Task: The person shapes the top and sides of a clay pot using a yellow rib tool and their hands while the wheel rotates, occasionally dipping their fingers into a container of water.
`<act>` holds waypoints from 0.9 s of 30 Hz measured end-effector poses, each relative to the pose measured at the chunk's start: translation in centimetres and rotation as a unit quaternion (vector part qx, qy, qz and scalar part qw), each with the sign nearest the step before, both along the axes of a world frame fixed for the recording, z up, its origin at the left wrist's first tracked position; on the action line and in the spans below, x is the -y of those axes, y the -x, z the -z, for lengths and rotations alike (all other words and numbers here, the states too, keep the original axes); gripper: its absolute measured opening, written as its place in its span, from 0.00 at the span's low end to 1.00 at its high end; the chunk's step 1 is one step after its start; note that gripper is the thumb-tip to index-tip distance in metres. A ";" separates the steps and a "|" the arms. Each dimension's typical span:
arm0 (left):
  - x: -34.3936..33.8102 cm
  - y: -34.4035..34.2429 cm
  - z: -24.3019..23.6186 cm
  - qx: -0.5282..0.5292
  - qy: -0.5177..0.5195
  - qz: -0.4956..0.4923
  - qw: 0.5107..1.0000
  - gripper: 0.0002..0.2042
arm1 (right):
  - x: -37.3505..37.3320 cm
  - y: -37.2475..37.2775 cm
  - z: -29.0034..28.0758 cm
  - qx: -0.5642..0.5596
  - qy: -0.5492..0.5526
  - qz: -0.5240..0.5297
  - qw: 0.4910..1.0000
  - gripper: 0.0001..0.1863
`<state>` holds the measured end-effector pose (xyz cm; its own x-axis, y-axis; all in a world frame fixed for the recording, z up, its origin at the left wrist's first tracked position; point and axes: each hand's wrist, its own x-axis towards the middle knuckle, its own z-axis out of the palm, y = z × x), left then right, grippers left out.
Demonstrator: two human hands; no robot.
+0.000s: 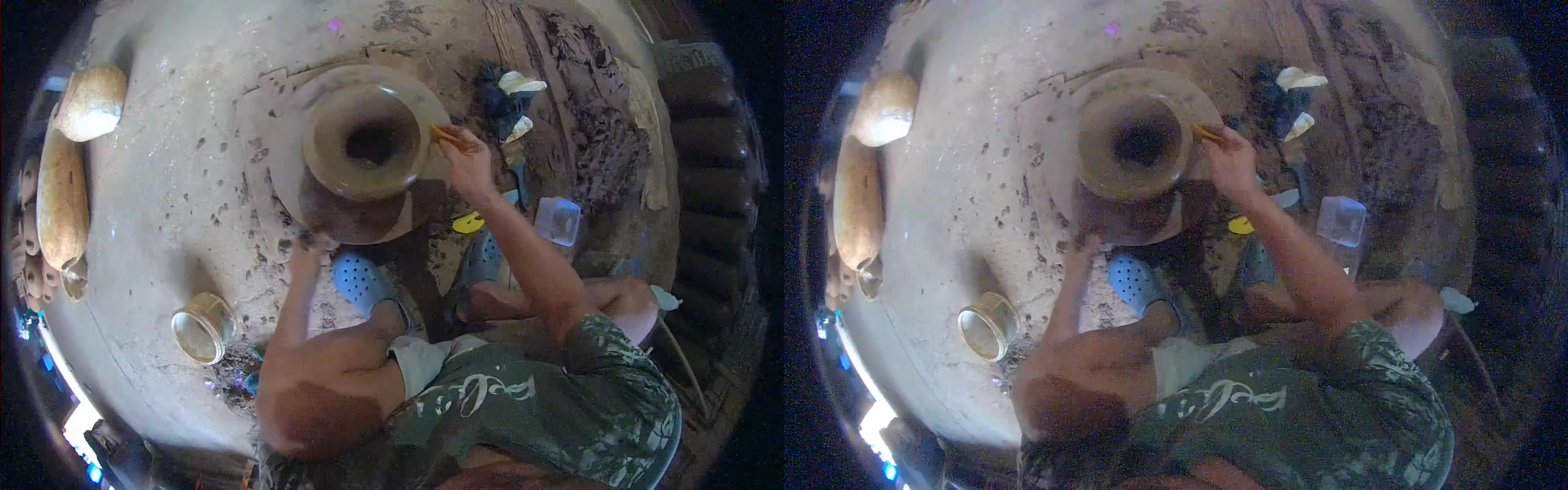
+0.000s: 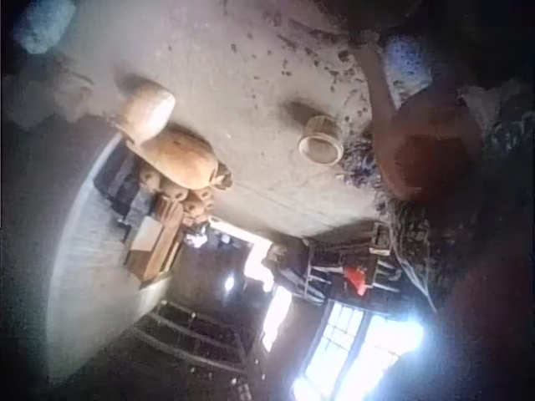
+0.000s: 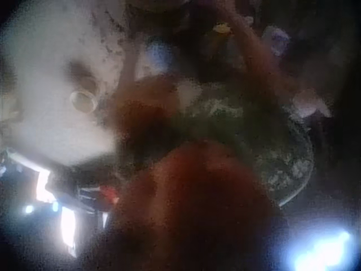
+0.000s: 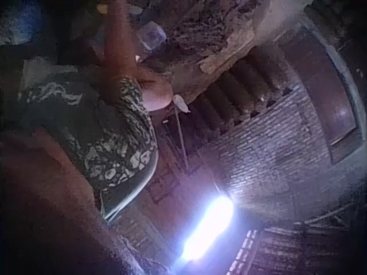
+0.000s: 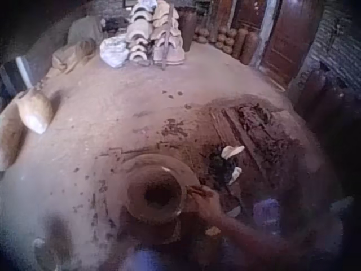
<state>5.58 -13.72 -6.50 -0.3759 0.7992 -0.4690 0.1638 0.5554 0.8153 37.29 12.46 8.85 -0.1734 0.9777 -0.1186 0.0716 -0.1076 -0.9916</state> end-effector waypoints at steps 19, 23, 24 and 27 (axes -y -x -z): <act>1.3 -4.8 -3.3 0.088 0.146 -0.006 0.985 0.34 | 3.0 1.2 0.1 -0.013 0.035 0.048 0.998 0.15; -7.2 1.8 -4.6 0.127 0.014 -0.218 0.967 0.34 | 2.4 -0.6 0.6 -0.001 0.020 0.050 0.999 0.15; -7.5 2.4 -5.4 0.140 0.024 -0.213 0.967 0.34 | 2.5 -0.3 0.6 -0.015 0.017 0.045 0.999 0.15; -5.8 2.6 -4.2 0.112 0.044 -0.159 0.980 0.33 | 2.8 1.2 0.7 -0.032 0.009 0.025 0.999 0.15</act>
